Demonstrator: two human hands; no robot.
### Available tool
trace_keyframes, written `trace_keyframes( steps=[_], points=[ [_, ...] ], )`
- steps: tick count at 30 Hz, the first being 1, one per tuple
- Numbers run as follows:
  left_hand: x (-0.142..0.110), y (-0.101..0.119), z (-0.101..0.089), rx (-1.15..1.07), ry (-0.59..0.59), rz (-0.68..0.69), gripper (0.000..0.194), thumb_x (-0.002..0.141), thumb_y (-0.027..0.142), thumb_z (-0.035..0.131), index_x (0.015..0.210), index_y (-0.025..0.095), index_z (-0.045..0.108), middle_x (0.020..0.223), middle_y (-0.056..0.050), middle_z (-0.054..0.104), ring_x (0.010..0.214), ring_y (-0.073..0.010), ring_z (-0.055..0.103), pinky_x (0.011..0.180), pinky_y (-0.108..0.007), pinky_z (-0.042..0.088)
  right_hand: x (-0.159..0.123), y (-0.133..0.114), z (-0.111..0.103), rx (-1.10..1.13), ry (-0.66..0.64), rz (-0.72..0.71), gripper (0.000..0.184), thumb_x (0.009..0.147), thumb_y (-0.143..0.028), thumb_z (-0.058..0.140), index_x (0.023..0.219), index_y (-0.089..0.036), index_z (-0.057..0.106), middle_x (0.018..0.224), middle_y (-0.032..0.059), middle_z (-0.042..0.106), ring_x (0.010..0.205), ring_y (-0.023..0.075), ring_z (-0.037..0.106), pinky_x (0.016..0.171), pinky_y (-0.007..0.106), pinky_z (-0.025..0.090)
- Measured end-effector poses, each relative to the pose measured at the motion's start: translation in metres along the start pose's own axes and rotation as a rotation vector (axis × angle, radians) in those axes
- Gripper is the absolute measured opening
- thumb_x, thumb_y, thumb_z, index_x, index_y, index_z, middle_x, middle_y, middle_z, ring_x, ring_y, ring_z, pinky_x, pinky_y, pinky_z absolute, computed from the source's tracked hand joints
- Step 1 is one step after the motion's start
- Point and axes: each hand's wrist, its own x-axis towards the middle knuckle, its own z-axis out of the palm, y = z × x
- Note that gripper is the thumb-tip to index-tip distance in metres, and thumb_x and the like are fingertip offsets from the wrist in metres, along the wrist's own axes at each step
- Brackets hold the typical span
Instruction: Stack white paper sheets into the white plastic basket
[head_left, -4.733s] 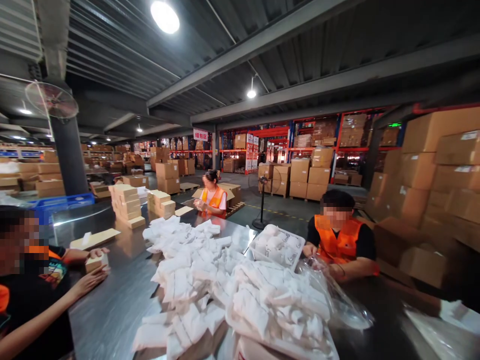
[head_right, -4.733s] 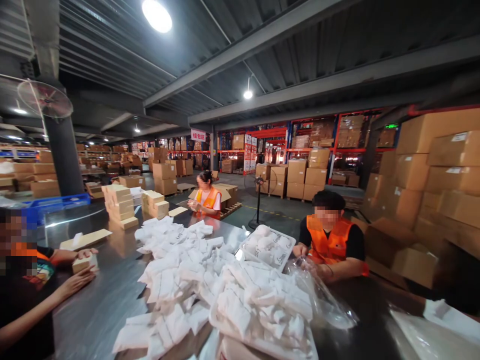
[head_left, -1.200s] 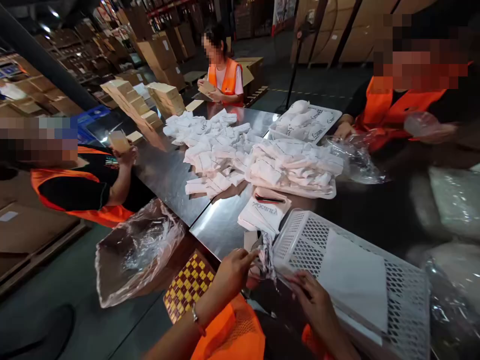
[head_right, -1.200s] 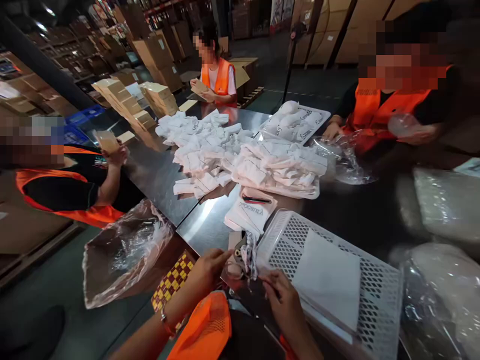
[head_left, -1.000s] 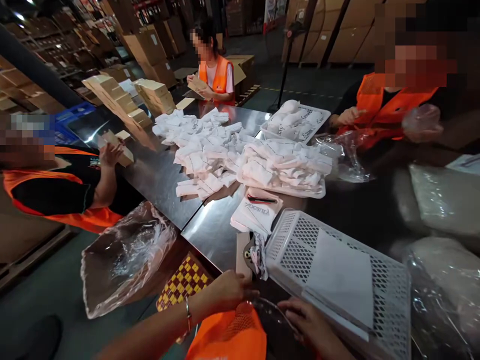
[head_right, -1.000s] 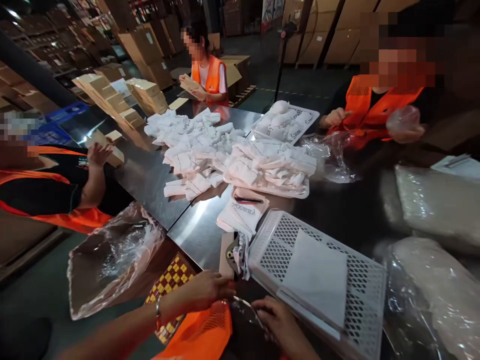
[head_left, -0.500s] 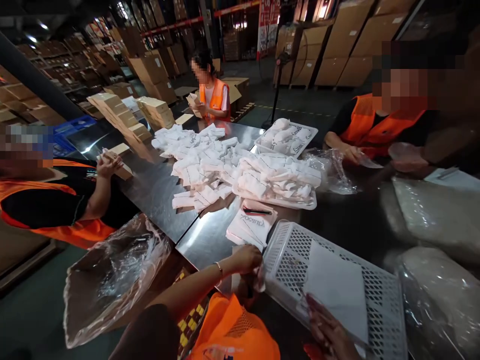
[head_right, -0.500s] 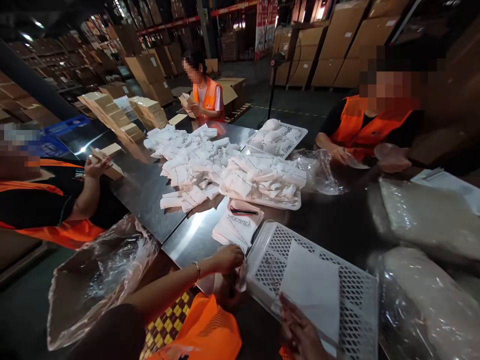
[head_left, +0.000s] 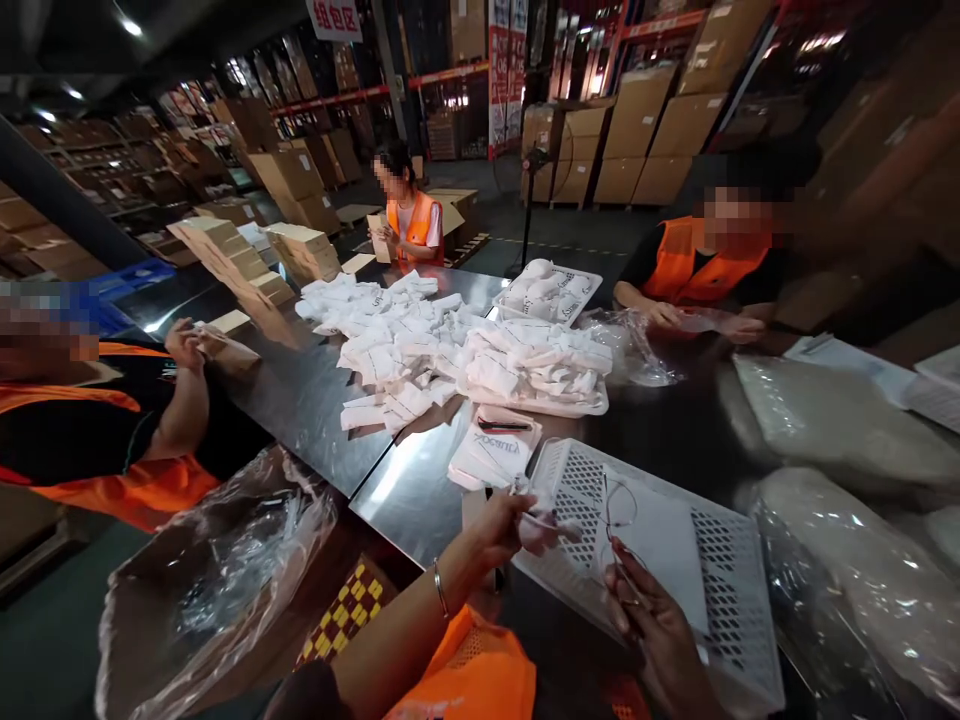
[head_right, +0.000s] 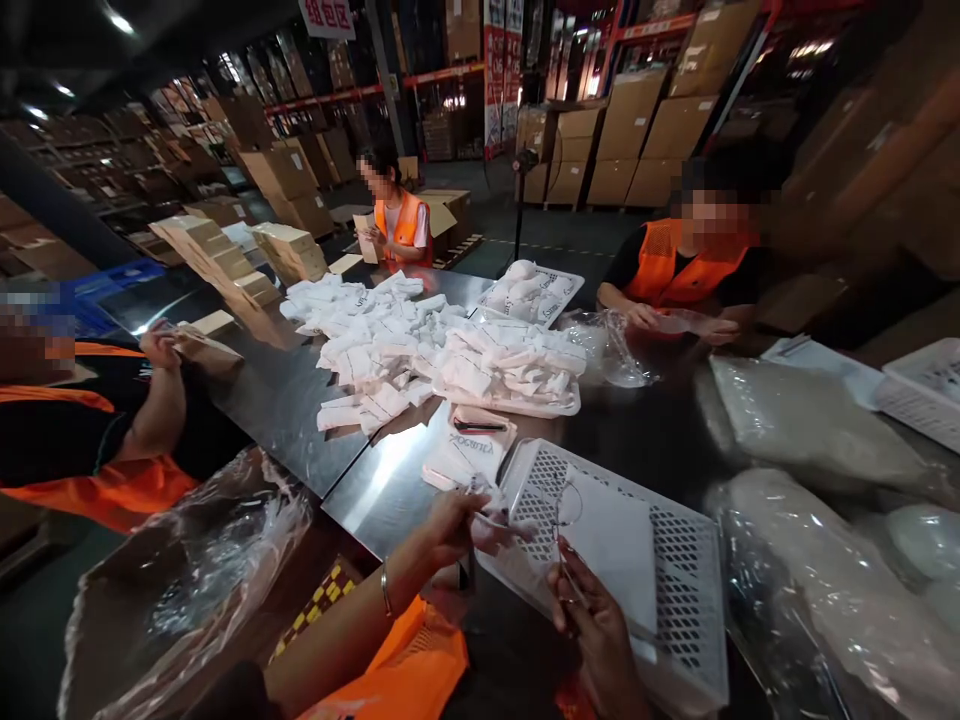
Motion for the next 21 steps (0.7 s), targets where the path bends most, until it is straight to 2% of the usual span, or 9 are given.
trace_keyframes(
  steps=[3,5,8,10,12,14,17,19,21],
  points=[
    [-0.016,-0.006,0.010,0.079,-0.154,0.046,0.040,0.052,0.010,0.064,0.092,0.014,0.062,0.069,-0.002,0.062,0.054,-0.0139,0.058,0.049,-0.022,0.046,-0.002,-0.023,-0.004,-0.236,-0.156,-0.106,0.050,0.068,-0.051,0.079,0.109,-0.023,0.072,0.075,0.0018,0.060,0.047,0.0067,0.043,0.044,0.023,0.038],
    [-0.029,-0.007,0.016,0.086,-0.260,0.034,0.054,0.047,0.005,0.057,0.100,0.016,0.062,0.072,-0.001,0.063,0.054,-0.0134,0.058,0.049,-0.022,0.046,-0.002,-0.040,-0.007,-0.484,-0.274,-0.195,0.046,0.077,-0.051,0.070,0.110,-0.018,0.072,0.075,0.0038,0.061,0.048,0.0085,0.046,0.047,0.025,0.042],
    [-0.047,-0.009,0.023,0.074,-0.390,0.012,0.068,0.044,0.002,0.055,0.110,0.016,0.062,0.083,-0.004,0.067,0.065,-0.0163,0.063,0.055,-0.022,0.049,-0.001,-0.055,-0.013,-0.926,-0.415,-0.544,0.036,0.092,-0.034,0.051,0.122,-0.022,0.067,0.088,0.0066,0.067,0.064,0.0130,0.059,0.059,0.026,0.051],
    [-0.054,-0.012,0.025,0.035,-0.399,0.025,0.068,0.046,0.003,0.061,0.113,0.015,0.061,0.089,-0.005,0.068,0.073,-0.0180,0.065,0.061,-0.023,0.050,-0.001,-0.053,-0.016,-1.209,-0.394,-0.912,0.041,0.094,-0.021,0.043,0.131,-0.025,0.060,0.103,0.0077,0.069,0.084,0.0159,0.065,0.073,0.027,0.054],
    [-0.054,-0.017,0.025,0.002,-0.344,0.041,0.062,0.055,0.011,0.071,0.115,0.017,0.060,0.092,-0.006,0.067,0.076,-0.0184,0.065,0.063,-0.024,0.050,-0.003,-0.042,-0.019,-1.458,-0.280,-1.240,0.046,0.093,-0.013,0.040,0.135,-0.024,0.056,0.106,0.0088,0.070,0.089,0.0175,0.065,0.078,0.030,0.053],
    [-0.049,-0.022,0.025,0.010,-0.220,0.078,0.055,0.064,0.026,0.078,0.115,0.017,0.059,0.086,-0.004,0.066,0.068,-0.0155,0.063,0.060,-0.024,0.049,-0.007,-0.028,-0.022,-1.640,-0.188,-1.391,0.047,0.092,-0.009,0.040,0.135,-0.020,0.056,0.105,0.0111,0.070,0.082,0.0188,0.064,0.072,0.033,0.051],
    [-0.039,-0.029,0.024,0.094,-0.043,0.134,0.053,0.065,0.035,0.083,0.109,0.017,0.060,0.076,-0.001,0.062,0.060,-0.0119,0.059,0.057,-0.022,0.047,-0.012,-0.007,-0.034,-1.615,-0.199,-1.358,0.046,0.091,-0.007,0.042,0.131,-0.022,0.057,0.111,0.0099,0.069,0.088,0.0216,0.064,0.074,0.037,0.050],
    [-0.036,-0.035,0.023,0.162,-0.043,0.113,0.058,0.062,0.035,0.085,0.111,0.017,0.059,0.076,-0.001,0.063,0.061,-0.0129,0.060,0.056,-0.022,0.047,-0.011,0.006,-0.048,-1.338,-0.148,-1.247,0.040,0.092,-0.011,0.044,0.125,-0.027,0.058,0.111,0.0062,0.069,0.095,0.0216,0.065,0.080,0.037,0.052],
    [-0.034,-0.043,0.021,0.196,-0.061,0.083,0.064,0.058,0.034,0.087,0.113,0.019,0.059,0.080,-0.002,0.066,0.062,-0.0138,0.061,0.056,-0.022,0.045,0.000,0.020,-0.060,-0.923,0.002,-1.003,0.031,0.093,-0.025,0.048,0.123,-0.029,0.057,0.109,0.0057,0.069,0.097,0.0213,0.066,0.080,0.036,0.056]
  ],
)
